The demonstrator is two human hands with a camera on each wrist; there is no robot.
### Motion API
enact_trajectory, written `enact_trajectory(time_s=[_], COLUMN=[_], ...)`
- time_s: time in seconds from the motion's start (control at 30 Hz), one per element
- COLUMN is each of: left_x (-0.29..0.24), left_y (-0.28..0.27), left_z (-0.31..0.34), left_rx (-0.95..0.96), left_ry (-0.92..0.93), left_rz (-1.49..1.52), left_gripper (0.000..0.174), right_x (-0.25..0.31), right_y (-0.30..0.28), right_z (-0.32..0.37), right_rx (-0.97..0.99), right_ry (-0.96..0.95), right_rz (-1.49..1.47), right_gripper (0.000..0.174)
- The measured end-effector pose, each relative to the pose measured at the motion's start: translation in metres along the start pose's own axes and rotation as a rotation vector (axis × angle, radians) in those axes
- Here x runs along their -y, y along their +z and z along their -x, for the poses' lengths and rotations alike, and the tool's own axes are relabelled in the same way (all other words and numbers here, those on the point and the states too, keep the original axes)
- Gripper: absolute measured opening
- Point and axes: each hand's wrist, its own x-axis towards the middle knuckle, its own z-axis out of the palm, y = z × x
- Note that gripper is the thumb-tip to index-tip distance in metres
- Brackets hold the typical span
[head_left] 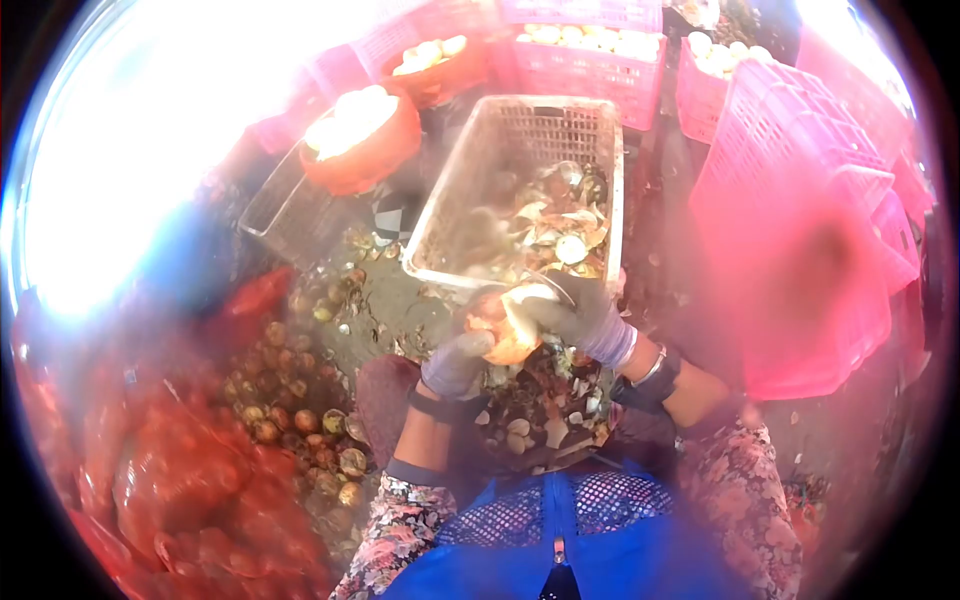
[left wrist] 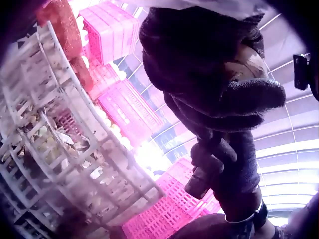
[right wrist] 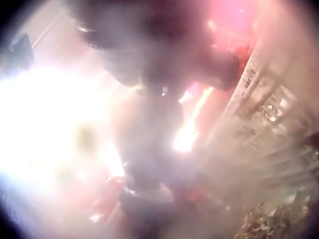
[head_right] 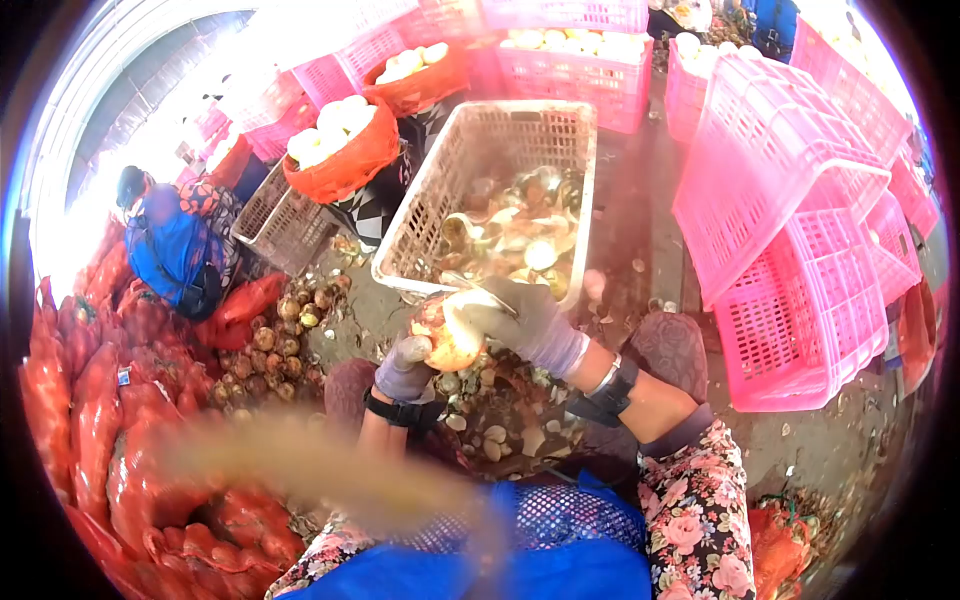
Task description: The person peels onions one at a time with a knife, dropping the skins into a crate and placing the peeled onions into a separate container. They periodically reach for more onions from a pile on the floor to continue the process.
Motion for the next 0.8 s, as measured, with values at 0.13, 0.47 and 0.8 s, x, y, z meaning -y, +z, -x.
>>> enact_trajectory(time_s=[0.13,0.47,0.8], left_x=[0.007,0.026,0.036], left_y=[-0.018,0.001,-0.024], left_z=[-0.019,-0.017,-0.014], left_rx=[-0.022,-0.281,-0.375], left_ry=[0.012,0.094,0.314], left_rz=[-0.015,0.037,-0.626], left_gripper=[0.081,0.075,0.069], right_x=[0.014,0.032,0.006], right_y=[-0.004,-0.010,-0.029], right_z=[-0.002,-0.008,-0.024], right_rx=[-0.072,0.084,-0.206], right_ry=[0.205,0.473,0.669], right_rz=[-0.355,-0.507,-1.031], right_gripper=[0.031,0.035,0.057])
